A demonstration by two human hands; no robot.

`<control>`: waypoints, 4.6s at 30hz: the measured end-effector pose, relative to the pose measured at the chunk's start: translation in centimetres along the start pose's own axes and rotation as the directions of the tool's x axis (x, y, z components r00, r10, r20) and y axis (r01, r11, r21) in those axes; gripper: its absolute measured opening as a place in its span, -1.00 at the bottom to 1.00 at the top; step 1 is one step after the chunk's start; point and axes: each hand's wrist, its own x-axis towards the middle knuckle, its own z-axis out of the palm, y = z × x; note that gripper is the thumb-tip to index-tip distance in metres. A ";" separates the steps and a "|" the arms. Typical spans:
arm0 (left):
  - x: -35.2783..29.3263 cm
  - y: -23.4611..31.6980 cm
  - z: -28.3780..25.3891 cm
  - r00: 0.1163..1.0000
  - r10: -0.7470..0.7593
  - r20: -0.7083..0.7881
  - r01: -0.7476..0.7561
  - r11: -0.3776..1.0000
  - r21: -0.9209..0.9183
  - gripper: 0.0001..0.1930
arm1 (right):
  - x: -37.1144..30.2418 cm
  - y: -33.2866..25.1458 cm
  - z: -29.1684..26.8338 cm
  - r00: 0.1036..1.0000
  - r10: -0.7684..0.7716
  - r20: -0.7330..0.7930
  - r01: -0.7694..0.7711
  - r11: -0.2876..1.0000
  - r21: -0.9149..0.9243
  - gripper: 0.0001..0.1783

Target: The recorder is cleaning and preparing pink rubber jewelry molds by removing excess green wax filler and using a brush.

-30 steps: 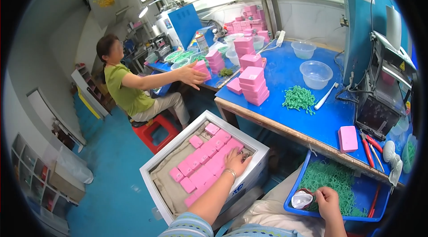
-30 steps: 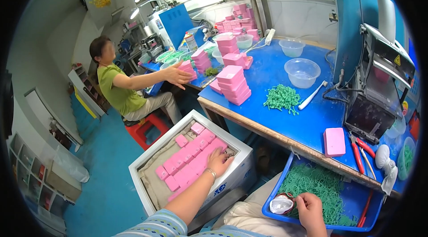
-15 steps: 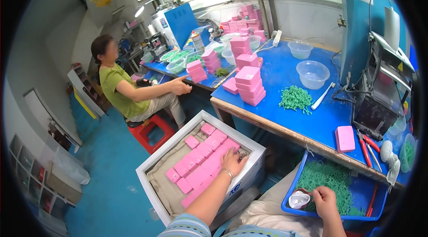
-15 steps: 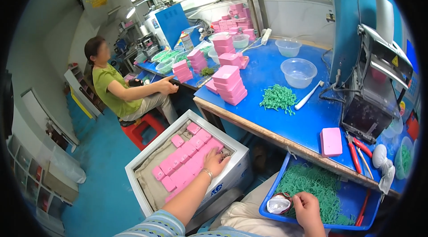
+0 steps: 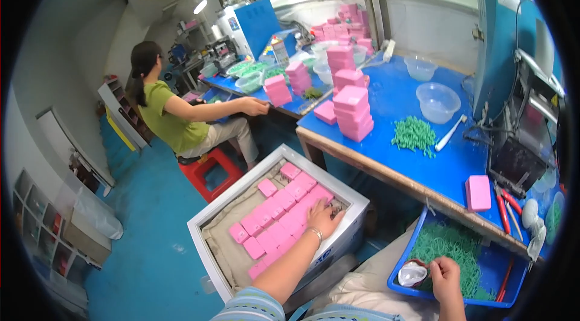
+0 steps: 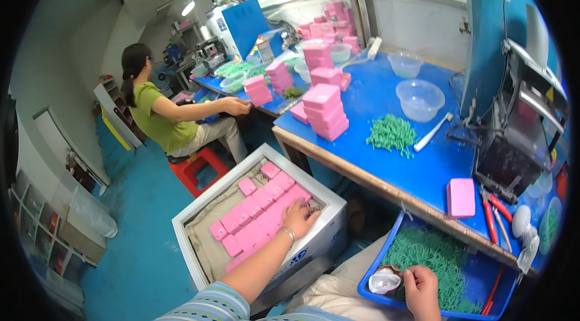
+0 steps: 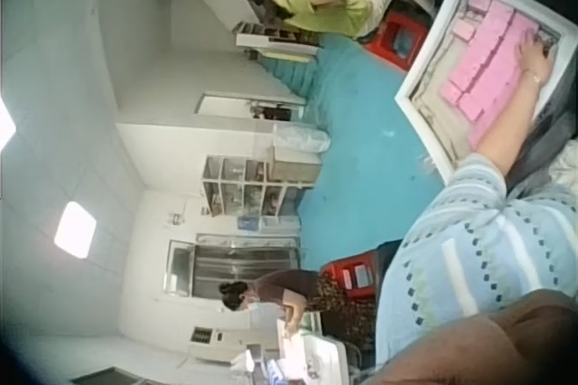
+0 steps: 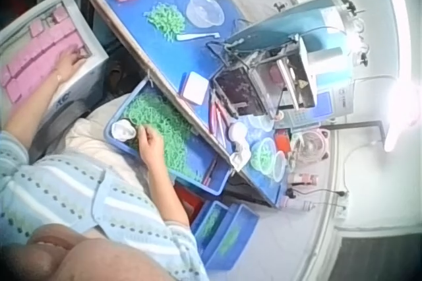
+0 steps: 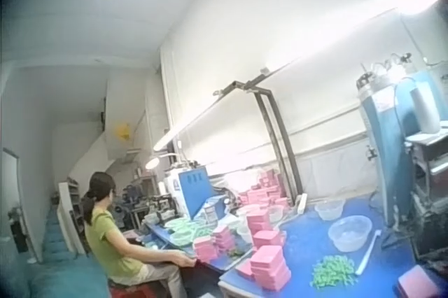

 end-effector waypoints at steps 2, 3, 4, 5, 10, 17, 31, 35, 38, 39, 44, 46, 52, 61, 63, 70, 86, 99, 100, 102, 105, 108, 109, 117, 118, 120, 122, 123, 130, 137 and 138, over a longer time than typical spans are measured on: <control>-0.2 0.4 -0.5 1.000 -0.003 0.003 0.003 1.000 -0.004 -0.54 | -0.3 -0.2 -0.5 0.999 -0.049 -0.001 0.049 0.998 -0.042 -0.88; 0.3 0.6 -0.7 0.999 0.018 -0.031 -0.018 1.000 -0.014 -0.54 | -0.1 -1.2 -0.7 1.000 0.014 -0.009 -0.014 1.000 -0.001 -0.88; 0.1 0.3 -0.4 1.000 0.015 -0.025 -0.015 1.000 -0.011 -0.54 | -0.1 -1.8 -0.7 0.997 0.075 -0.015 -0.074 0.996 0.041 -0.88; -0.1 -0.4 -0.1 1.000 0.001 -0.021 -0.001 1.000 -0.002 -0.53 | -0.2 -1.5 -0.5 0.997 0.078 -0.011 -0.078 0.996 0.043 -0.88; -0.1 -0.2 0.1 1.000 0.001 -0.027 -0.001 1.000 -0.003 -0.51 | -0.2 -0.2 -0.1 0.999 -0.049 0.013 0.049 0.998 -0.040 -0.86; -0.4 -0.1 -0.2 1.000 -0.012 0.002 0.012 1.000 0.018 -0.51 | -0.5 -0.7 -0.2 0.999 0.037 0.021 -0.037 0.999 0.014 -0.87; -0.1 0.3 -0.3 1.000 -0.002 -0.017 0.002 1.000 -0.029 -0.51 | -0.1 -0.9 -0.6 0.995 0.100 0.025 -0.100 0.995 -0.001 -0.87; -0.3 -0.1 -0.2 0.999 0.010 -0.051 -0.012 0.999 -0.031 -0.54 | -0.1 -1.1 -0.5 0.996 0.058 0.061 -0.057 0.998 -0.030 -0.87; -0.1 -1.1 0.1 0.997 0.033 -0.075 -0.036 0.999 -0.040 -0.51 | 0.2 -1.2 -0.1 0.995 -0.082 0.065 0.086 0.995 -0.055 -0.88; -0.2 -1.0 0.1 0.996 0.038 -0.077 -0.041 0.998 -0.040 -0.51 | 0.1 -2.1 -0.4 0.994 -0.063 0.086 0.070 0.994 -0.082 -0.89; -1.1 1.4 -1.0 0.980 0.144 -0.137 -0.151 0.988 -0.036 -0.52 | -0.5 -1.3 -0.9 0.955 0.215 0.205 -0.282 0.877 0.390 -0.79; -1.4 1.5 -1.4 0.970 0.194 -0.144 -0.194 0.981 0.016 -0.52 | -0.3 -0.7 -1.9 0.919 0.254 0.301 -0.376 0.795 0.475 -0.77; -1.3 1.2 -1.0 0.955 0.232 -0.183 -0.221 0.972 0.079 -0.54 | 1.3 -0.7 -2.5 0.706 0.451 0.546 -0.700 0.326 0.636 -0.77; 0.1 3.4 -4.0 0.836 0.262 -0.482 -0.255 0.963 0.082 -0.35 | 2.9 -0.6 -2.9 0.673 0.419 0.610 -0.729 0.236 0.643 -0.73; 1.9 5.7 -7.2 0.672 0.348 -0.654 -0.376 0.921 0.104 -0.21 | 2.9 -0.7 -3.1 0.650 0.439 0.620 -0.745 0.208 0.634 -0.73; 9.9 12.9 -13.0 0.704 0.355 -0.615 -0.460 0.888 -0.014 0.13 | 3.0 -1.2 -2.9 0.669 0.423 0.612 -0.734 0.245 0.633 -0.73; 12.3 6.0 -14.1 0.630 0.210 -0.748 -0.427 0.898 -0.108 -0.33 | 3.2 -1.1 -2.6 0.633 0.470 0.615 -0.760 0.226 0.609 -0.70; 24.2 -1.0 -20.2 0.770 -0.402 -0.496 0.498 0.864 0.072 -0.32 | 3.9 -1.0 -1.7 0.641 0.430 0.636 -0.748 0.167 0.642 -0.72; 24.5 -1.1 -20.1 0.770 -0.401 -0.495 0.499 0.863 0.077 -0.32 | 4.1 -1.3 -1.7 0.643 0.442 0.625 -0.741 0.154 0.653 -0.73; 25.2 -0.7 -19.6 0.772 -0.448 -0.450 0.545 0.831 0.108 -0.25 | 4.2 -1.5 -1.7 0.641 0.456 0.617 -0.736 0.138 0.663 -0.73; 25.7 -0.6 -19.0 0.779 -0.481 -0.403 0.557 0.826 0.090 -0.20 | 4.3 -1.4 -1.7 0.656 0.456 0.602 -0.727 0.168 0.665 -0.74; 26.0 -1.1 -18.8 0.776 -0.503 -0.380 0.566 0.822 0.066 -0.18 | 4.4 -1.5 -1.6 0.635 0.465 0.617 -0.749 0.177 0.638 -0.70; 26.1 -1.3 -18.8 0.775 -0.494 -0.394 0.558 0.828 0.059 -0.18 | 4.4 -1.4 -1.6 0.634 0.469 0.615 -0.750 0.177 0.638 -0.70; 26.2 -1.1 -18.1 0.763 -0.496 -0.414 0.561 0.827 0.043 -0.29 | 4.8 -1.2 -1.3 0.631 0.429 0.647 -0.768 0.223 0.601 -0.66; 26.3 -1.8 -18.1 0.756 -0.499 -0.423 0.568 0.822 0.046 -0.29 | 4.8 -1.4 -1.3 0.628 0.419 0.656 -0.771 0.221 0.596 -0.66; 27.6 -4.4 -17.8 0.781 -0.505 -0.368 0.564 0.823 0.065 -0.33 | 4.8 -2.1 -1.3 0.610 0.508 0.608 -0.773 0.216 0.596 -0.67; 28.8 -9.1 -17.7 0.835 -0.383 -0.395 0.501 0.827 0.256 -0.34 | 4.6 -1.7 -1.4 0.607 0.475 0.637 -0.778 0.191 0.599 -0.68; 29.2 -5.6 -16.0 0.831 -0.432 -0.350 0.495 0.862 0.109 -0.35 | 4.3 -0.8 -1.7 0.634 0.459 0.622 -0.755 0.193 0.627 -0.69; 21.0 0.1 -17.1 0.721 -0.388 -0.574 0.331 0.921 -0.208 -0.41 | 4.0 -1.2 -1.7 0.657 0.391 0.645 -0.744 0.199 0.638 -0.67; 9.6 9.8 -11.7 0.566 0.333 -0.754 -0.439 0.896 0.066 -0.35 | 2.7 -0.5 -1.9 0.709 0.315 0.632 -0.704 0.249 0.665 -0.66; 8.9 10.6 -10.4 0.573 0.344 -0.744 -0.461 0.886 0.054 -0.34 | 2.5 -0.7 -2.0 0.710 0.312 0.632 -0.703 0.251 0.665 -0.66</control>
